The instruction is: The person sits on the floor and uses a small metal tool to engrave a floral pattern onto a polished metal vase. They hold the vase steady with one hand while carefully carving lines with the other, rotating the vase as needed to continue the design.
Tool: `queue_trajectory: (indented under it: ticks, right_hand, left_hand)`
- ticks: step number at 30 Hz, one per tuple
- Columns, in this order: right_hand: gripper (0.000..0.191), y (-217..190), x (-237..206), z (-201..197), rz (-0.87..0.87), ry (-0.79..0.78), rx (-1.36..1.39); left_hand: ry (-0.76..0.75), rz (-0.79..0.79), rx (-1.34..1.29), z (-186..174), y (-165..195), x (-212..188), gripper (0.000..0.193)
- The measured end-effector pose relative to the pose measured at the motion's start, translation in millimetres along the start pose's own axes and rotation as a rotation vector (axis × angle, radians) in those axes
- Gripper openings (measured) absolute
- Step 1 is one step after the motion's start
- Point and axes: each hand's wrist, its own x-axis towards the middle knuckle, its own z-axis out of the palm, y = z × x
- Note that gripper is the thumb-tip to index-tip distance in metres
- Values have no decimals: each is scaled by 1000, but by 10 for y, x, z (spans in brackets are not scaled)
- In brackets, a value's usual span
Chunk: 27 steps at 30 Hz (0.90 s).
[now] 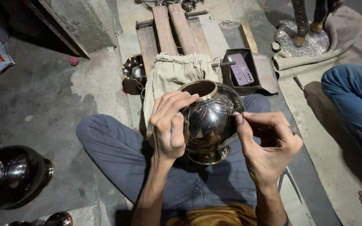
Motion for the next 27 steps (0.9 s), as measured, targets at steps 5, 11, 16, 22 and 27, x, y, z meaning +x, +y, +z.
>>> queue_trajectory:
  ticks: [5, 11, 16, 22, 27]
  right_hand:
    - [10, 9, -53, 10, 3, 30, 6]
    - [10, 78, -97, 3, -34, 38, 1]
    - [10, 141, -122, 6, -128, 41, -44]
    - [13, 120, -197, 24, -82, 85, -42]
    - [15, 96, -243, 47, -64, 114, -35]
  left_hand:
    - [6, 9, -5, 11, 1, 4, 40]
    - [9, 13, -18, 21, -11, 9, 41]
    - [13, 19, -23, 20, -14, 8, 41]
    - [10, 13, -1, 14, 0, -3, 40]
    - [5, 12, 2, 10, 11, 1, 40]
